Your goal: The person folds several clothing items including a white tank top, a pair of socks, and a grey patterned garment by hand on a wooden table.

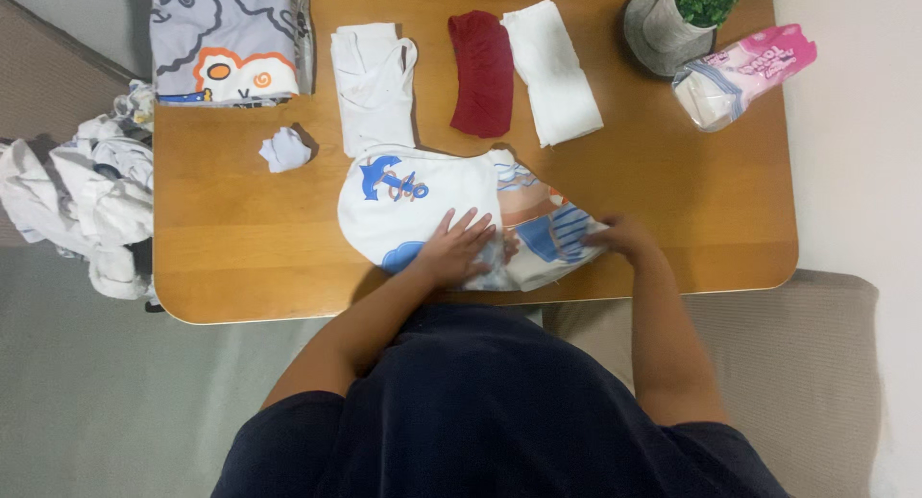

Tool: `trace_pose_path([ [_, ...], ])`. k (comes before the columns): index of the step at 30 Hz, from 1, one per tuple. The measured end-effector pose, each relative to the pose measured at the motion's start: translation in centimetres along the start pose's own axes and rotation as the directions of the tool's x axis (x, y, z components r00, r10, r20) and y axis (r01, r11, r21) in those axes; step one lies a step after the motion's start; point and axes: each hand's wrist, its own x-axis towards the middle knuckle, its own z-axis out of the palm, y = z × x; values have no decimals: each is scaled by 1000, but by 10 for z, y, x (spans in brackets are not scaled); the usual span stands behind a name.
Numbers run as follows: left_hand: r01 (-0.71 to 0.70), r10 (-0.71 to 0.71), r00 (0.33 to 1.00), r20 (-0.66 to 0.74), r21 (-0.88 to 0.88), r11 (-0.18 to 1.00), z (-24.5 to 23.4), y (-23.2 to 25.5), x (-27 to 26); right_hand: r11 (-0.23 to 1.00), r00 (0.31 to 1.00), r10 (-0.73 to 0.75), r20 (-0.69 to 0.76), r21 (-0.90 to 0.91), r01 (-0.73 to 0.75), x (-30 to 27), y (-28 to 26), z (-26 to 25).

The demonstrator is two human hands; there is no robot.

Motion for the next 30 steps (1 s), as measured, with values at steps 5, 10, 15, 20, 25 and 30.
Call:
trace_pose_path([
  [5,402,-387,878,-283,-3,915,-7,-47,-19,992,953,-69,-296,84,99,8,17,-8],
  [10,587,-697,684,-216,-404,702,-1,-56,-24,994,917,-34,-399,81,72,21,28,-16],
  [15,-554,656,716,-240,376,742,47,-11,37,989,904,-147,-401,-57,135,31,31,-15],
  [20,454,-471,878,-89,-163,876,8,-35,7,986,894,-112,-434,62,154,22,25,-21],
  [25,624,-645,356,-676,-342,703,-25,-49,-25,906,830,-267,-489,166,389,32,20,-22],
  [30,-285,248,955,160,283,916,-21,-9,26,936,974,-65,-219,325,136,33,11,-30],
])
